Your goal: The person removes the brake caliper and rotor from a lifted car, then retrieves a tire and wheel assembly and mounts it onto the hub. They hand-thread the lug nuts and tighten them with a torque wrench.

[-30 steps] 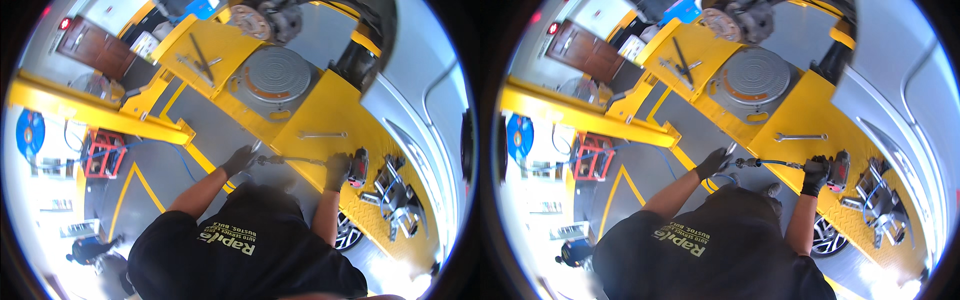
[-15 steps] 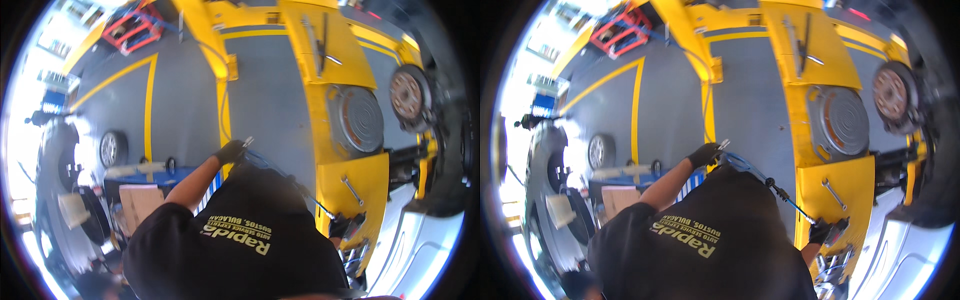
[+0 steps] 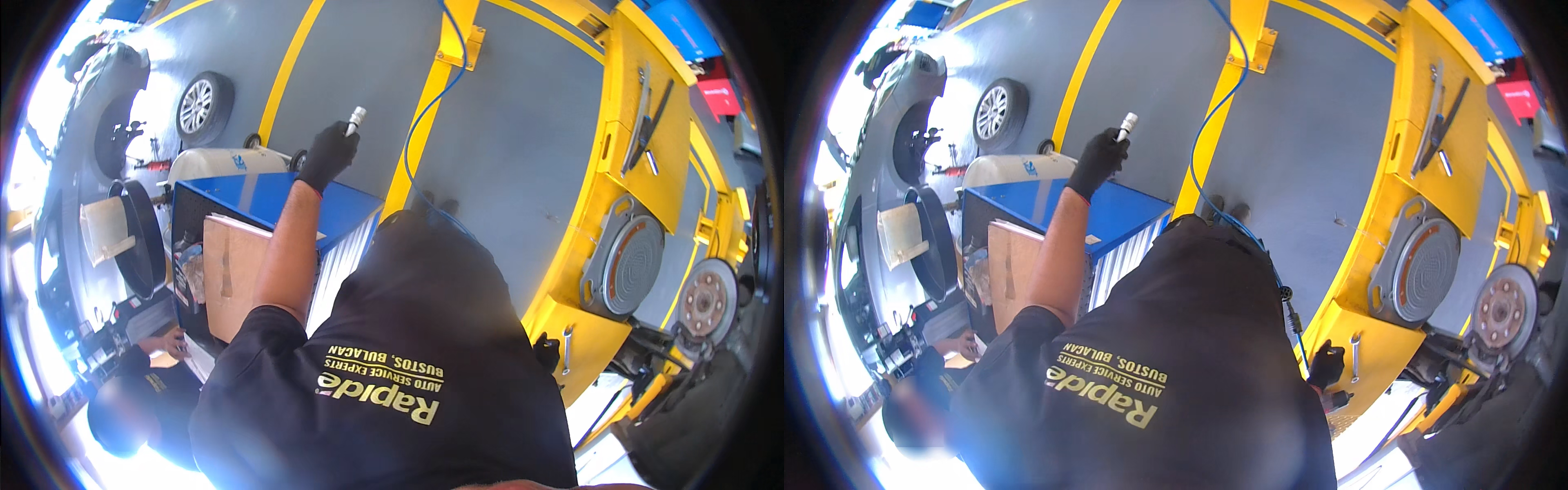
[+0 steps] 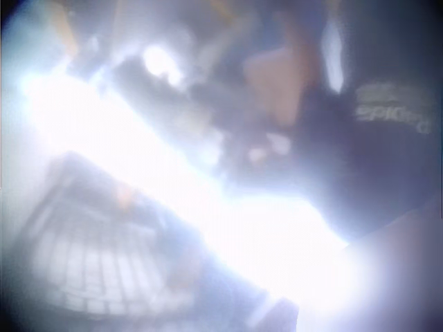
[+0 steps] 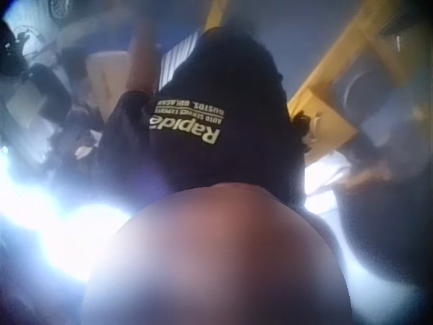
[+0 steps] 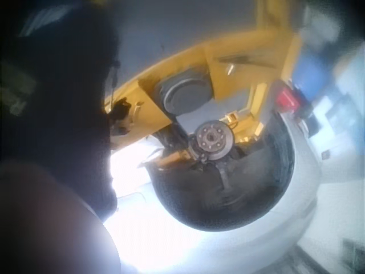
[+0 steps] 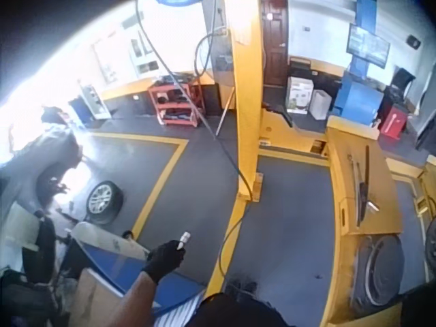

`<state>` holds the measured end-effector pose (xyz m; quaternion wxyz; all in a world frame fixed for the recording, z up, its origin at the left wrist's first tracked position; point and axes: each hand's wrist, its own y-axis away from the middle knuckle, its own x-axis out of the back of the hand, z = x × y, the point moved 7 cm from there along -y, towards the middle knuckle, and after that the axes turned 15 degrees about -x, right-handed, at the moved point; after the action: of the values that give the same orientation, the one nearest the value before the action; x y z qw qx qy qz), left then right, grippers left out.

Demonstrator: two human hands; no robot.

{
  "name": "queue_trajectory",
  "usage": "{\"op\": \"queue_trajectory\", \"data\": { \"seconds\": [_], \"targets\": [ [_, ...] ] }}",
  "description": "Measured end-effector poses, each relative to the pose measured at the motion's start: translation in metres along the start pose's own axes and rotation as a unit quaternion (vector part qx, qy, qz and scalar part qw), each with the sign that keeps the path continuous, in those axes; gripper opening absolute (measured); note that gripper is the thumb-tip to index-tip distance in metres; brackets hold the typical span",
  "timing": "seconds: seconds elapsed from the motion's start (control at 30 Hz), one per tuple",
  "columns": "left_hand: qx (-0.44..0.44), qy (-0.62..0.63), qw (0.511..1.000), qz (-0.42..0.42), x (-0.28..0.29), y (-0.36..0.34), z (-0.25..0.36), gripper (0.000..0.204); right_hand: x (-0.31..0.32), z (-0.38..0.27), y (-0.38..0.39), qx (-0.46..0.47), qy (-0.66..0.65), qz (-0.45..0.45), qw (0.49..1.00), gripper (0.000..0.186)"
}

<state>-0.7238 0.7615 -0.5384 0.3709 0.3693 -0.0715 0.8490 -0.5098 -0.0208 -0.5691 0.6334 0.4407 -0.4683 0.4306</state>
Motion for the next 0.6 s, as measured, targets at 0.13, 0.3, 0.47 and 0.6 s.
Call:
{"op": "queue_trajectory", "data": {
  "seconds": [0.13,0.3,0.47,0.6],
  "targets": [
    [0.067,0.058,0.995,0.037,0.021,0.008,0.014,0.025,-0.032,-0.055,-0.006,0.186,-0.126,-0.149,0.963,0.022],
    [-0.044,-0.078,0.994,0.062,0.011,0.026,-0.032,0.029,-0.016,-0.201,-0.036,0.285,-0.218,-0.185,0.915,0.014],
    [0.072,0.081,0.992,0.064,0.038,0.025,0.024,0.023,0.032,-0.361,-0.095,0.34,-0.31,-0.172,0.871,0.018],
    [0.098,0.23,0.966,0.06,0.044,-0.051,0.016,0.022,0.041,-0.508,-0.094,0.536,-0.249,-0.057,0.805,0.024]
  ]
}}
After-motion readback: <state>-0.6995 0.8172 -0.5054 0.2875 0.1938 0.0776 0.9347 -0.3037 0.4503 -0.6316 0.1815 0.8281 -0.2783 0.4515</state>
